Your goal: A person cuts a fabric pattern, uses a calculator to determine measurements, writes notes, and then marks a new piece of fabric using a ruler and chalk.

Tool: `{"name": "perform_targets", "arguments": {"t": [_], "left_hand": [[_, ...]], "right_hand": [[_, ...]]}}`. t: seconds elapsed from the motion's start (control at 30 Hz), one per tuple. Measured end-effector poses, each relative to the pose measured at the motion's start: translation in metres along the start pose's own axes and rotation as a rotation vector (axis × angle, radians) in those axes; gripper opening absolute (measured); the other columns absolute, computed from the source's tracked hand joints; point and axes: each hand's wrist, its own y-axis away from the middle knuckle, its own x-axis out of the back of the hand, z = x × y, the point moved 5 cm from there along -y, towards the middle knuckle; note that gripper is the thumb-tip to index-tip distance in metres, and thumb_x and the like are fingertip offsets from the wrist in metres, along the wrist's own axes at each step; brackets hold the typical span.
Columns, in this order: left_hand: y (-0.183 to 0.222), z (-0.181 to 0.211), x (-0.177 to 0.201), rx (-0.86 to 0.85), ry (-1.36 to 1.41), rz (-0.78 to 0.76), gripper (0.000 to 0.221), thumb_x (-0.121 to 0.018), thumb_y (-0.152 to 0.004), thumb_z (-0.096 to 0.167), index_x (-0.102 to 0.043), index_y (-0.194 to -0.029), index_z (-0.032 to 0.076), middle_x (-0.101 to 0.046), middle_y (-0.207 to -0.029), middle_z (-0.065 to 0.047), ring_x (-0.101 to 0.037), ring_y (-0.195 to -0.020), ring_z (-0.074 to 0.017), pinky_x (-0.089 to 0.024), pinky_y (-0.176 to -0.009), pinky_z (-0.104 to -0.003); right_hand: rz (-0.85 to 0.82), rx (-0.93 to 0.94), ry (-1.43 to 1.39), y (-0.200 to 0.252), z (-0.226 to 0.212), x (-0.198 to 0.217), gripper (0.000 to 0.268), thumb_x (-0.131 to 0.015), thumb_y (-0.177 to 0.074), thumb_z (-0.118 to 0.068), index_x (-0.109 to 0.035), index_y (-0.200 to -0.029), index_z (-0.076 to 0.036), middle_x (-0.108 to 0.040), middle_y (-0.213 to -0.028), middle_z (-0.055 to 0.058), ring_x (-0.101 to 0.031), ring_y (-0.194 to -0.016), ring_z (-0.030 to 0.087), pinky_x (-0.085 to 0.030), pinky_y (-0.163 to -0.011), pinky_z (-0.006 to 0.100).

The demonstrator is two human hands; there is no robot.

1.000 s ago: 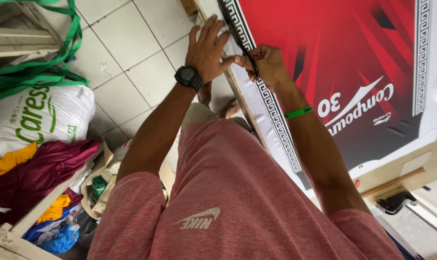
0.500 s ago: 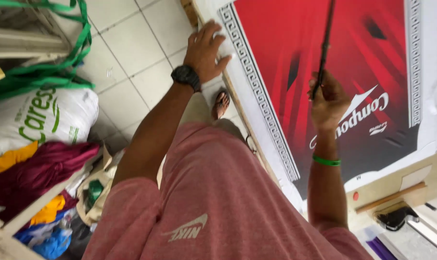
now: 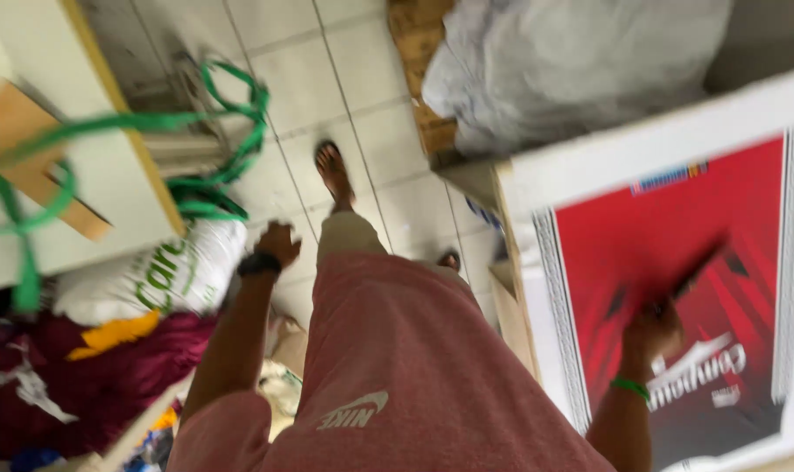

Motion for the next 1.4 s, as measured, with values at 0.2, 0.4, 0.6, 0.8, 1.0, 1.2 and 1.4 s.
{"name": "perform_targets", "arguments": {"t": [0.2, 0.4, 0.6, 0.8, 1.0, 1.2, 1.4], "left_hand": [[-0.054, -0.038, 0.086, -0.226, 0.082, -0.033, 0.055, -0.063, -0.101, 0.050, -0.071, -0.137, 0.010, -0.073, -0.144, -0.012, -0.062, -0.140, -0.0336, -0.046, -0.119, -0.046], [-0.195, 0.053, 0.280, -0.474, 0.230, 0.183, 0.048, -0.066, -0.103, 0.043, -0.077, -0.130, 0.005, -0.078, -0.125, -0.013, -0.071, -0.116, -0.0344, -0.054, -0.103, -0.047], [-0.360, 0.057, 0.447, -0.442, 0.250, 0.304, 0.059, -0.058, -0.106, 0.049, -0.072, -0.143, 0.005, -0.070, -0.150, -0.015, -0.060, -0.142, -0.0343, -0.042, -0.124, -0.044], [-0.392, -0.001, 0.574, 0.216, 0.338, 0.049, 0.059, -0.057, -0.101, 0.051, -0.072, -0.142, 0.012, -0.074, -0.145, -0.015, -0.068, -0.137, -0.0379, -0.053, -0.116, -0.048], [-0.436, 0.023, 0.639, 0.369, 0.509, 0.035, 0.045, -0.069, -0.098, 0.057, -0.086, -0.118, 0.020, -0.087, -0.123, 0.000, -0.079, -0.121, -0.0217, -0.059, -0.104, -0.037], [-0.594, 0.090, 0.755, 0.330, 0.600, -0.211, 0.039, -0.075, -0.086, 0.038, -0.084, -0.112, 0.010, -0.086, -0.113, -0.014, -0.081, -0.108, -0.0299, -0.058, -0.081, -0.041], [-0.781, 0.086, 1.045, 0.154, 0.395, -0.033, 0.061, -0.061, -0.098, 0.076, -0.085, -0.119, 0.024, -0.084, -0.124, -0.007, -0.074, -0.128, -0.0374, -0.058, -0.114, -0.053]], "right_hand": [[-0.394, -0.496, 0.604, -0.033, -0.017, 0.021, 0.087, -0.061, -0.092, -0.075, -0.075, -0.143, -0.005, -0.076, -0.135, 0.030, -0.071, -0.121, 0.052, -0.056, -0.091, 0.060], [0.455, 0.177, -0.015, -0.138, -0.304, 0.097, 0.052, -0.095, -0.092, 0.015, -0.073, -0.138, 0.025, -0.065, -0.116, 0.035, -0.058, -0.110, 0.048, -0.050, -0.077, 0.063], [0.350, 0.343, 0.014, -0.320, -0.496, -0.010, 0.041, -0.088, -0.100, -0.006, -0.082, -0.139, 0.006, -0.077, -0.104, 0.011, -0.068, -0.100, 0.036, -0.055, -0.083, 0.049], [-0.091, 1.040, -0.058, -0.541, -0.731, -0.252, 0.017, -0.066, -0.068, -0.007, -0.082, -0.065, -0.010, -0.085, -0.121, 0.008, -0.071, -0.136, 0.040, -0.053, -0.128, 0.048], [-1.158, 0.393, -0.234, -0.611, -1.153, -0.058, 0.053, -0.061, -0.111, -0.035, -0.061, -0.160, -0.016, -0.066, -0.159, 0.007, -0.065, -0.143, 0.031, -0.056, -0.118, 0.049], [-0.961, 0.586, -0.289, -0.750, -1.370, -0.141, 0.052, -0.064, -0.108, -0.038, -0.068, -0.148, -0.005, -0.075, -0.142, 0.016, -0.076, -0.121, 0.035, -0.059, -0.101, 0.051], [-1.074, 0.419, -0.056, -0.825, -1.373, -0.328, 0.057, -0.067, -0.105, -0.060, -0.080, -0.142, -0.019, -0.080, -0.141, 0.017, -0.071, -0.136, 0.042, -0.057, -0.113, 0.055]]}}
